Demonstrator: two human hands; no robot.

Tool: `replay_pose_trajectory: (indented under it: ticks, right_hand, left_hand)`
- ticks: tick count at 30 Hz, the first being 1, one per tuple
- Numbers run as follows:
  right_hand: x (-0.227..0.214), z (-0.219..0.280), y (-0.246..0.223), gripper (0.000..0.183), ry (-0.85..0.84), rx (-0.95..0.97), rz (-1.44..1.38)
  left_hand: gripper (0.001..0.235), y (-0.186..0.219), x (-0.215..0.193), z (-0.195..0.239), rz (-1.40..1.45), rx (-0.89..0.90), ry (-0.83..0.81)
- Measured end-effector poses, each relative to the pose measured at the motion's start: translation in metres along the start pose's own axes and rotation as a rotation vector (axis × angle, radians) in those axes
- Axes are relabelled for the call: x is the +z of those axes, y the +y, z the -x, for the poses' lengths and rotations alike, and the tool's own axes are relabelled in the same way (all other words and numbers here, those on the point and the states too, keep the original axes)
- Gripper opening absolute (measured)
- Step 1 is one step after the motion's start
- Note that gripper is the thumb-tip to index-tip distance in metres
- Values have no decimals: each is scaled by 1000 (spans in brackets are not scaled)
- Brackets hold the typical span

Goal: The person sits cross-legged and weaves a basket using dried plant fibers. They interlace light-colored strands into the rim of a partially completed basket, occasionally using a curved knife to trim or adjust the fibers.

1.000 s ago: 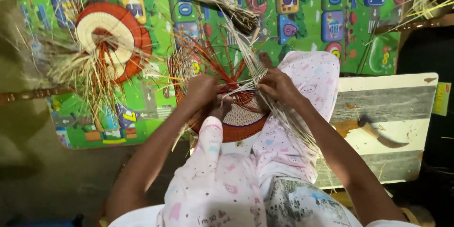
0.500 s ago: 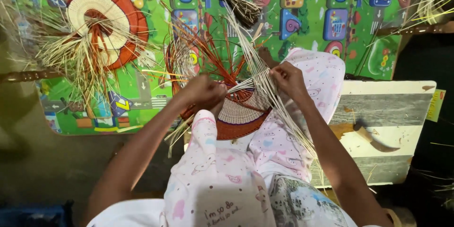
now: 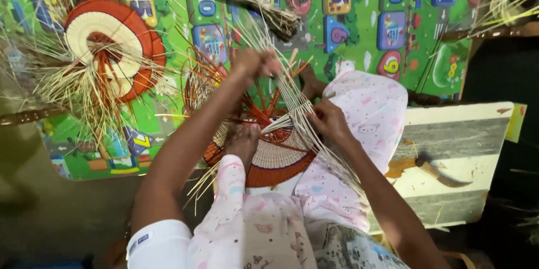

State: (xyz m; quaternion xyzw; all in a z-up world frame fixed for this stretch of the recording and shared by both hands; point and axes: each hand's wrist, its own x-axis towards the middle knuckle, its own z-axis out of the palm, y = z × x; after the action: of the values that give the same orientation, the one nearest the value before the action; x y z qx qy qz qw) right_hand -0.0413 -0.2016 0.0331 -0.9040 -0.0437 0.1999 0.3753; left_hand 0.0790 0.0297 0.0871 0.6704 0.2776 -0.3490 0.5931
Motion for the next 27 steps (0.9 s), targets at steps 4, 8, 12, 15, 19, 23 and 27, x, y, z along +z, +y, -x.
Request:
replay_pose_trajectory:
  ticks: [4,8,12,15,19,23,27]
  right_hand:
    - [-39,1,-77,15,-32,219,-260]
    - [-50,-13,-73,17,-40,533,-484]
    - [-19,-24,1,24,-135,229,-286]
    - [-28,-29,-13,26,-215,312,-372]
    - [-28,-37,-10,25,-285,355,-411]
    - [-34,-41,-32,24,-311,523,-563]
    - [-57,-41,-81,17,-335,660,-746]
  left_hand:
    - [29,-5,-12,-38,29,275,337]
    - [74,-23,10,-10,-287,477,229]
    - [22,-77,44,-6,-801,1442,-64]
    - [18,-99,53,-18,-884,1474,-8]
    - [17,-86,47,-16,-911,1536,-27]
    - [15,-84,46,-12,-901,1547,-22]
    - [15,-78,46,-9,-900,1506,-41]
